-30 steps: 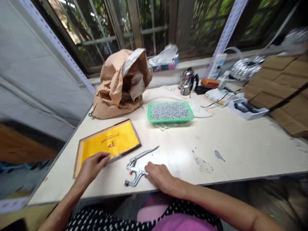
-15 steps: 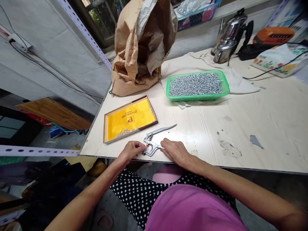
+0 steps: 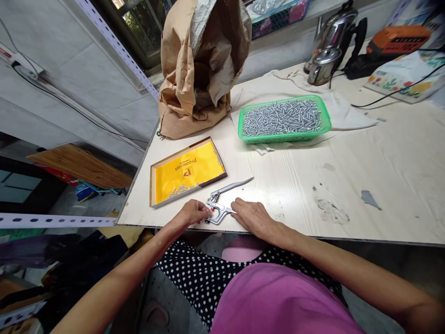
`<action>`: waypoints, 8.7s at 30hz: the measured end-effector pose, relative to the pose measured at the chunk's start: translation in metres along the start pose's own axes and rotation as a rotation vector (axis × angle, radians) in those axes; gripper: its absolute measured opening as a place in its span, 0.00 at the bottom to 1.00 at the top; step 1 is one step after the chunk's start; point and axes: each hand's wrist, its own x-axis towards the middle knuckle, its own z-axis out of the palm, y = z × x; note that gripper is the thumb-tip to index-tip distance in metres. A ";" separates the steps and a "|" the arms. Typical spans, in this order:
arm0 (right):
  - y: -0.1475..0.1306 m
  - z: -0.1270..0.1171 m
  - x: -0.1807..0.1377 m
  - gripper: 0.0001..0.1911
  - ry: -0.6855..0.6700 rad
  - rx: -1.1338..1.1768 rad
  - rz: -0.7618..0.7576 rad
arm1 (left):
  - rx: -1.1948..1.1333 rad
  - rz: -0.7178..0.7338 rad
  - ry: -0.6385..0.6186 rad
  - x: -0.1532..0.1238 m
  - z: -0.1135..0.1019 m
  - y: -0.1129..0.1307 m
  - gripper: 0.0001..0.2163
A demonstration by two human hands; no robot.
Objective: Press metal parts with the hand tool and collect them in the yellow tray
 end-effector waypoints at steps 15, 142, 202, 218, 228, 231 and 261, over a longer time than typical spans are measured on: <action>0.027 -0.020 0.009 0.47 0.130 -0.169 -0.076 | -0.115 -0.044 -0.019 -0.015 0.008 -0.004 0.18; 0.017 -0.078 0.165 0.22 -0.009 -0.136 0.276 | 0.465 0.491 0.735 -0.017 -0.059 -0.068 0.05; 0.028 0.001 0.000 0.08 0.136 -0.187 -0.116 | 0.172 0.067 -0.014 0.003 0.007 0.035 0.10; 0.055 -0.026 0.021 0.54 0.065 -0.211 -0.083 | -0.078 -0.025 -0.109 -0.003 0.018 0.017 0.16; 0.041 -0.037 0.017 0.33 0.071 -0.245 -0.087 | 0.042 -0.005 -0.043 -0.013 0.018 0.020 0.14; 0.038 -0.036 0.014 0.25 0.066 -0.228 -0.071 | 0.287 0.184 0.239 -0.024 0.022 0.026 0.12; 0.053 -0.014 0.006 0.10 0.076 -0.297 -0.101 | 0.731 0.856 0.141 0.024 0.048 0.083 0.12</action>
